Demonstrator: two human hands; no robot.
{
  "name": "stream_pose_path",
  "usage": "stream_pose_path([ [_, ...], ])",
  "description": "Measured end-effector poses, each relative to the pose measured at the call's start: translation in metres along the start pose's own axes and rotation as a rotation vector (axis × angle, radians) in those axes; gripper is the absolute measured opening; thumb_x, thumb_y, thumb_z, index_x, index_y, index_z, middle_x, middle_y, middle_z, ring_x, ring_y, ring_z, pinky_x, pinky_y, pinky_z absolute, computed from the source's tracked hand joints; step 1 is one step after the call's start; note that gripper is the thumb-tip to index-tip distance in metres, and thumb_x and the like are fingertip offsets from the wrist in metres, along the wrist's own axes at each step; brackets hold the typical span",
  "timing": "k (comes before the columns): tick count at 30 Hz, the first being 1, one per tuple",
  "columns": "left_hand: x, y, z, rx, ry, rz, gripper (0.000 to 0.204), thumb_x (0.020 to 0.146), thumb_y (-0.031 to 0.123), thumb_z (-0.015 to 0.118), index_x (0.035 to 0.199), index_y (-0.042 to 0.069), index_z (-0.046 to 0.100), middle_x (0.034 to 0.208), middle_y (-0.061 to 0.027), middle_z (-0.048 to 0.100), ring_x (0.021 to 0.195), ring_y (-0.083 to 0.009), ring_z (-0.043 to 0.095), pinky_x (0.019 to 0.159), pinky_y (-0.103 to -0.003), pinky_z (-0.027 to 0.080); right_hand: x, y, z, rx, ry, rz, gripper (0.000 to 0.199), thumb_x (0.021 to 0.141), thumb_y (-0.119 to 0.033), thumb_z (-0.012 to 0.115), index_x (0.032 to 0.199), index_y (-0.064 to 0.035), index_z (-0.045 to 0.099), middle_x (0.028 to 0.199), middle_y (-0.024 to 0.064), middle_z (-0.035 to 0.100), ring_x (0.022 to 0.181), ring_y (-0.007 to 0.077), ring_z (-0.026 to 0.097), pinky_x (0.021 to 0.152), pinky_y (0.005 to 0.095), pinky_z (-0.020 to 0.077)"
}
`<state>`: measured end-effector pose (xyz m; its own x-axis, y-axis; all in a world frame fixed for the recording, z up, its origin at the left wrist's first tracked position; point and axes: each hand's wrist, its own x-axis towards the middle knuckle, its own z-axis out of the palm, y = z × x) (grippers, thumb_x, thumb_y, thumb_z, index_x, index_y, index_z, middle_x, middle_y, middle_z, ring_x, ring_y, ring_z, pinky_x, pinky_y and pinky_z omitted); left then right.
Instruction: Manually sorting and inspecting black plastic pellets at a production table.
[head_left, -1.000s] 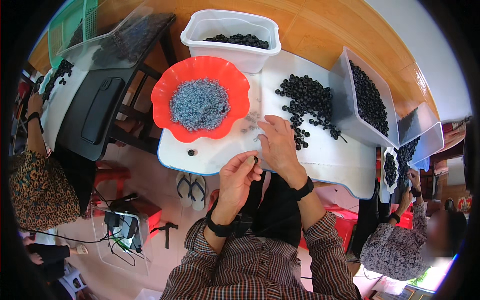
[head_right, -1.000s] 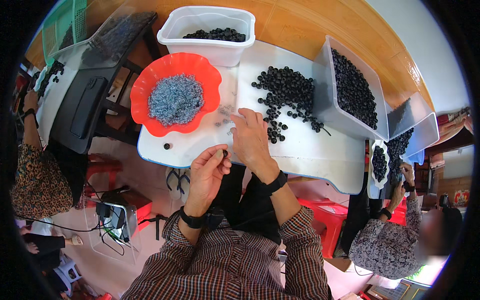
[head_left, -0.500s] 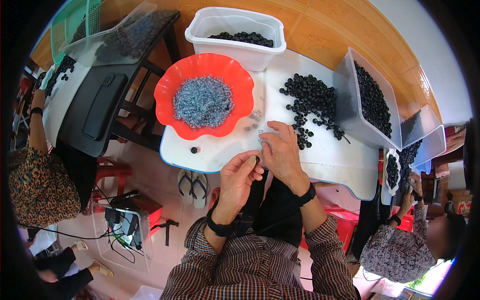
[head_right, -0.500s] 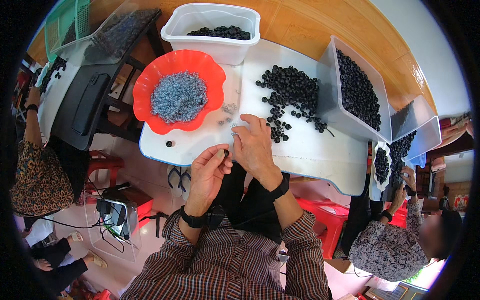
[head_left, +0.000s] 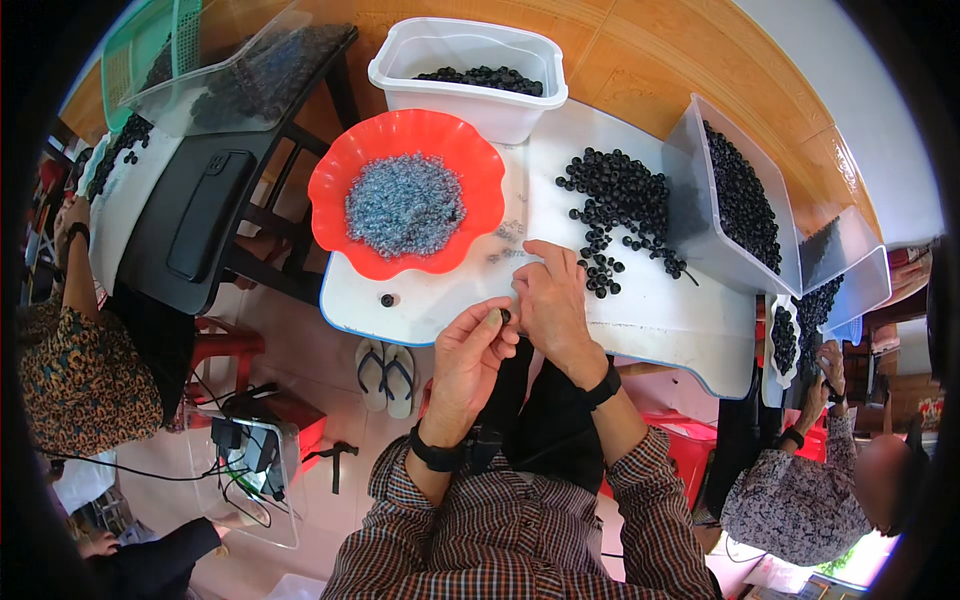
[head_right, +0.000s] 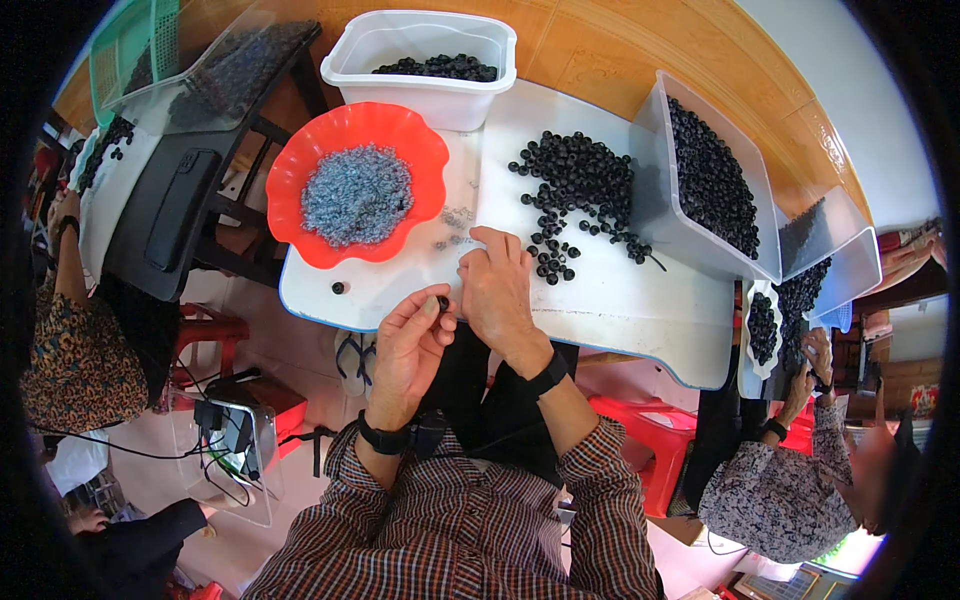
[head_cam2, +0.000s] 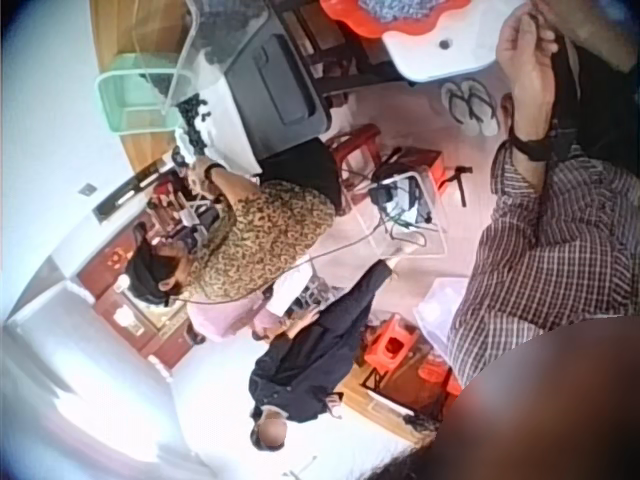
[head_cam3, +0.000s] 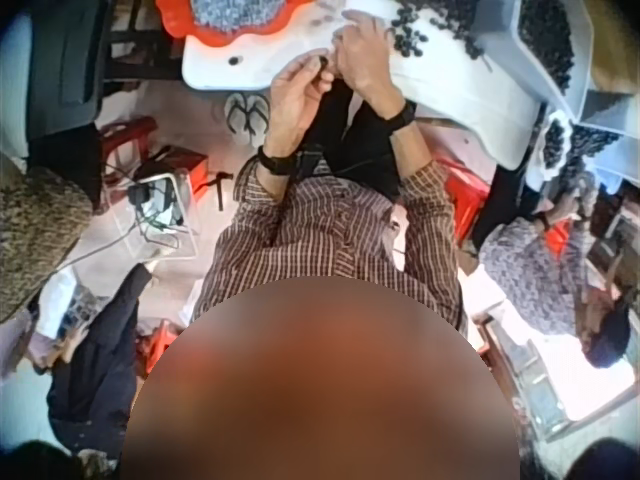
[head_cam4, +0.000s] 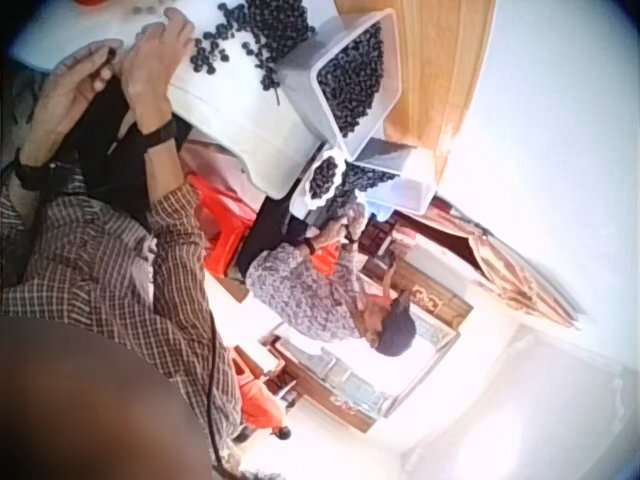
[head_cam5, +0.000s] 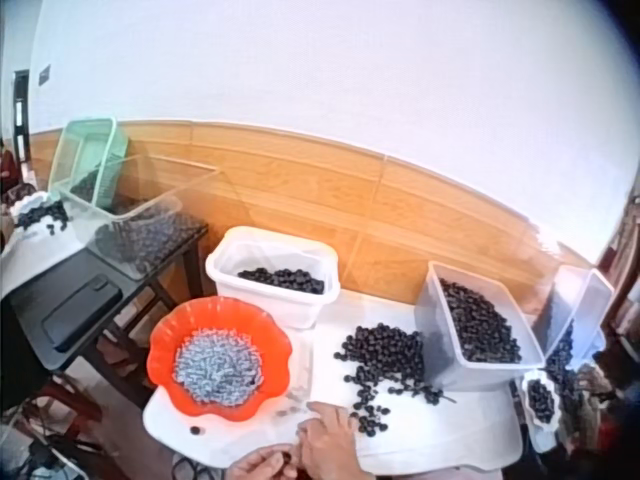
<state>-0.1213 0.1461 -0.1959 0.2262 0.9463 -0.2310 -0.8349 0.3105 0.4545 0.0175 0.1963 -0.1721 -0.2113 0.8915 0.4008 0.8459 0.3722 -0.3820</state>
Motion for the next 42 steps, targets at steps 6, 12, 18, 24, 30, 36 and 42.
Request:
stream_pose_path([
  [6, -0.001, 0.002, 0.001, 0.008, 0.024, -0.006, 0.024, 0.098, 0.008, 0.054, 0.117, -0.005, 0.06, 0.098, -0.0108, 0.064, 0.078, -0.0123, 0.06, 0.068, -0.021, 0.05, -0.006, -0.008, -0.015, 0.23, 0.037, 0.077, 0.007, 0.081, 0.002, 0.06, 0.087, 0.0004, 0.058, 0.11, 0.0151, 0.057, 0.102, 0.0336, 0.053, 0.084, 0.0416, 0.0432],
  [12, -0.001, -0.002, 0.002, 0.025, 0.027, -0.002, 0.024, 0.097, 0.008, 0.055, 0.117, -0.005, 0.06, 0.096, -0.0093, 0.064, 0.077, -0.0122, 0.06, 0.067, -0.022, 0.05, -0.023, -0.015, -0.034, 0.564, -0.046, 0.201, 0.007, 0.087, 0.001, 0.062, 0.093, 0.0012, 0.06, 0.088, 0.0117, 0.064, 0.078, 0.0242, 0.064, 0.069, 0.0311, 0.0512],
  [18, -0.001, -0.004, 0.006, 0.06, -0.005, 0.002, 0.024, 0.097, 0.007, 0.056, 0.118, -0.004, 0.061, 0.093, -0.0087, 0.066, 0.076, -0.0116, 0.062, 0.068, -0.022, 0.052, -0.032, -0.013, -0.034, 0.77, -0.048, 0.354, 0.01, 0.085, 0.003, 0.066, 0.093, 0.001, 0.061, 0.084, 0.0079, 0.068, 0.075, 0.0138, 0.065, 0.07, 0.0271, 0.0535],
  [24, -0.002, -0.006, 0.007, 0.068, -0.018, -0.006, 0.024, 0.097, 0.007, 0.056, 0.118, -0.004, 0.061, 0.093, -0.009, 0.066, 0.076, -0.0119, 0.062, 0.068, -0.022, 0.052, -0.035, -0.011, -0.041, 0.772, -0.053, 0.35, 0.014, 0.082, 0.003, 0.069, 0.094, 0.0006, 0.061, 0.084, 0.0071, 0.068, 0.076, 0.013, 0.065, 0.072, 0.0267, 0.0541],
  [30, -0.003, -0.007, 0.008, 0.113, -0.035, -0.016, 0.025, 0.098, 0.008, 0.056, 0.119, -0.004, 0.061, 0.092, -0.0071, 0.066, 0.076, -0.012, 0.062, 0.068, -0.023, 0.052, -0.033, -0.013, -0.047, 0.748, -0.044, 0.31, 0.016, 0.082, 0.004, 0.069, 0.095, 0.0009, 0.061, 0.083, 0.0064, 0.068, 0.076, 0.0124, 0.065, 0.072, 0.0267, 0.0542],
  [36, -0.003, -0.009, 0.007, 0.191, -0.039, -0.005, 0.024, 0.098, 0.007, 0.056, 0.118, -0.004, 0.062, 0.093, -0.0065, 0.066, 0.077, -0.0118, 0.062, 0.068, -0.023, 0.052, -0.033, -0.009, -0.049, 0.699, -0.057, 0.275, 0.017, 0.081, 0.004, 0.069, 0.095, 0.0009, 0.06, 0.082, 0.0068, 0.068, 0.075, 0.0135, 0.067, 0.07, 0.0269, 0.0551],
  [42, -0.002, -0.007, 0.006, 0.34, -0.071, 0.019, 0.025, 0.097, 0.006, 0.055, 0.118, -0.005, 0.062, 0.093, -0.008, 0.067, 0.078, -0.0128, 0.063, 0.067, -0.024, 0.053, -0.029, -0.01, -0.061, 0.592, -0.131, 0.193, 0.019, 0.081, 0.004, 0.069, 0.097, 0.0008, 0.058, 0.082, 0.0102, 0.068, 0.076, 0.0174, 0.069, 0.067, 0.0282, 0.056],
])
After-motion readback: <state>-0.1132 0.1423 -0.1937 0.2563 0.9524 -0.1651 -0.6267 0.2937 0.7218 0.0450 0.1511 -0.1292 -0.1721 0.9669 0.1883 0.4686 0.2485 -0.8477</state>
